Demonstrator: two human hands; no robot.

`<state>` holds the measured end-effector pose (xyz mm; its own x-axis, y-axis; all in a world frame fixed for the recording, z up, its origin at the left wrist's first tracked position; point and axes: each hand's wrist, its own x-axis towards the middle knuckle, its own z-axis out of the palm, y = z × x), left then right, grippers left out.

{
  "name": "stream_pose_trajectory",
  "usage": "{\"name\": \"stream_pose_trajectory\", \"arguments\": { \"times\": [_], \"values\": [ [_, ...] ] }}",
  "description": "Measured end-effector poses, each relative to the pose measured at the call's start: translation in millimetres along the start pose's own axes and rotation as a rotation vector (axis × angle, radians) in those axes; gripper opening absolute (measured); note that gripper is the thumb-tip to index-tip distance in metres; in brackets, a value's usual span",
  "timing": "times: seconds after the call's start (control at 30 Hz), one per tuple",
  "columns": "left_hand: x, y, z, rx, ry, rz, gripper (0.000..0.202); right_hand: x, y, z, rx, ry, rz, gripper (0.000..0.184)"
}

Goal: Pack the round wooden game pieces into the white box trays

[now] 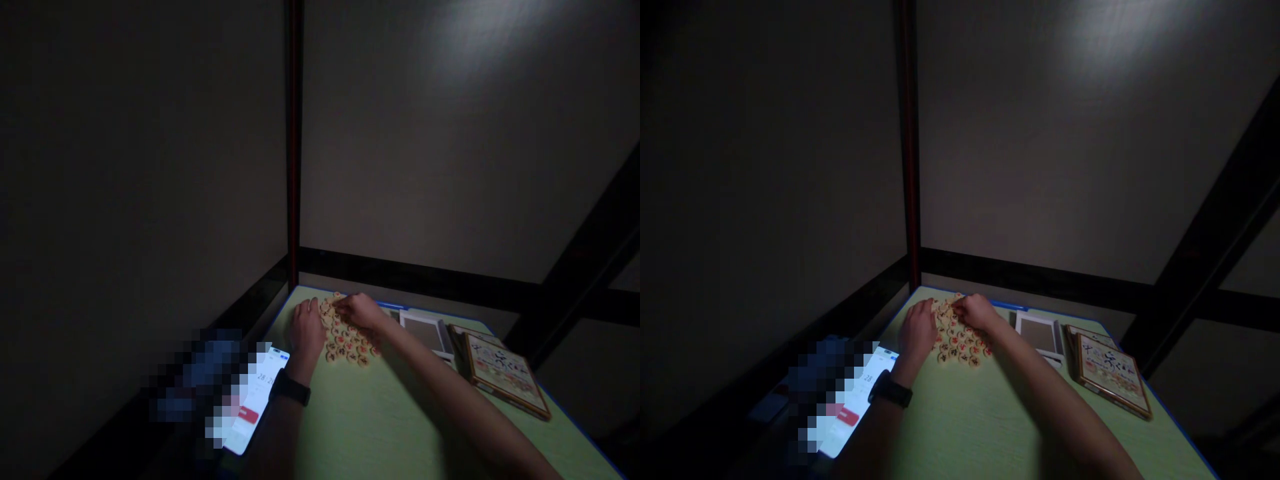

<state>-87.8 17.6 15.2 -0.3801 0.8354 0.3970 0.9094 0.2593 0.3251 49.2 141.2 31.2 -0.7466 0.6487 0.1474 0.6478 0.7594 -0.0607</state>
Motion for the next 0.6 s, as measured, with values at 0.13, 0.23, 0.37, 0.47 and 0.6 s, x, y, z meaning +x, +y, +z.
{"name": "stream_pose_trajectory", "arguments": {
  "times": [0.13,0.23,0.37,0.47,0.6],
  "values": [
    [3.2,-9.7,12.6,0.003,-0.154,0.010,0.042,16.9,-33.5,7.6,-0.029,-0.033,-0.039,0.029],
    [2.8,-9.5,13.4,0.045,-0.229,0.033,0.040,21.2,-38.0,8.4,-0.026,-0.047,-0.039,0.028],
    [2.1,-10.2,9.9,0.114,-0.216,0.064,0.031,19.3,-31.2,8.9,0.036,-0.041,-0.044,0.025],
    [1.3,-11.4,9.0,0.124,-0.208,0.064,0.027,16.1,-27.0,12.1,0.093,-0.027,-0.029,0.025],
    [0.0,-10.0,7.1,0.123,-0.227,0.069,0.025,12.8,-22.3,17.4,0.130,-0.001,-0.004,0.026]
  ]
}}
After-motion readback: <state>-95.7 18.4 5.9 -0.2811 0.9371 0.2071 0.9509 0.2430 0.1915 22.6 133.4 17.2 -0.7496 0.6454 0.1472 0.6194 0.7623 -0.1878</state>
